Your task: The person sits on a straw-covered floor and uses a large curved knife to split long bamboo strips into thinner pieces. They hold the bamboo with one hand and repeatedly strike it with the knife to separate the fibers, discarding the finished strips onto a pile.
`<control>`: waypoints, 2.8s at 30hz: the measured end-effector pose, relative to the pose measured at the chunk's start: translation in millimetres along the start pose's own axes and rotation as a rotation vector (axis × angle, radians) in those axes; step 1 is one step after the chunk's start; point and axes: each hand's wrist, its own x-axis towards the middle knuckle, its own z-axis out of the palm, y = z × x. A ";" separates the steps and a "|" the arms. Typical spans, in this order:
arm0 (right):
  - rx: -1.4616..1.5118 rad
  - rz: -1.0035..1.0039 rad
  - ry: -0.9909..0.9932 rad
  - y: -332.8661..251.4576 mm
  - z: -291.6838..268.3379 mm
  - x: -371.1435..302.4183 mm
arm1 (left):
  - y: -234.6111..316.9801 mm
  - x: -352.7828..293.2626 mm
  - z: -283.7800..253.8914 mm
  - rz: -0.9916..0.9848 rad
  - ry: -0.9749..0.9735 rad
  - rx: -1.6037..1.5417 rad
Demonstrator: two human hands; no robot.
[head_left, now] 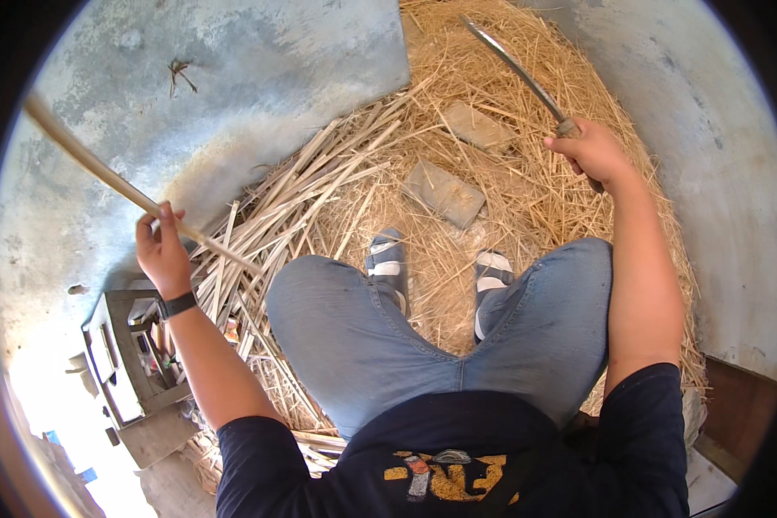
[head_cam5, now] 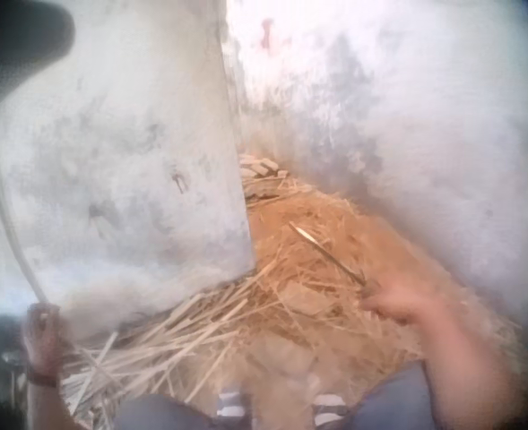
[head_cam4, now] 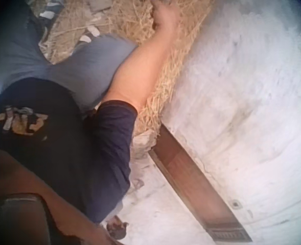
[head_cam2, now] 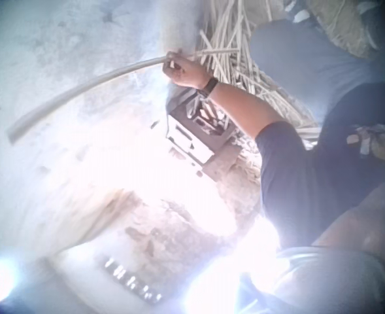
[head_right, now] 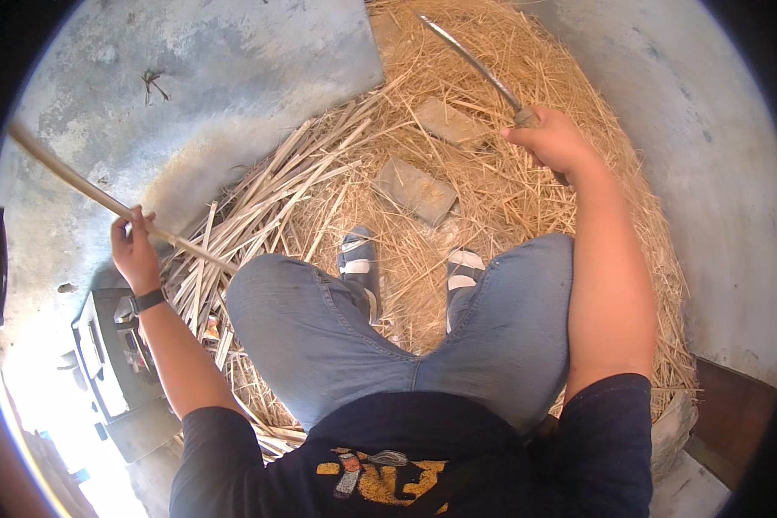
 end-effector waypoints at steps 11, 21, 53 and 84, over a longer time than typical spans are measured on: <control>-0.041 -0.070 -0.054 26.8 -19.5 -7.0 | 151.2 11.7 114.2 0.183 -0.073 -0.479; -0.096 -0.103 0.021 81.0 -46.5 -10.7 | 207.8 -27.0 211.2 0.169 -0.304 -0.600; 0.086 -0.213 -0.057 -29.2 19.7 -36.4 | 258.7 16.3 201.4 0.091 -0.124 -0.859; 0.079 -0.245 -0.121 -29.5 226.3 -52.2 | 193.6 39.6 157.5 -0.156 0.205 -0.897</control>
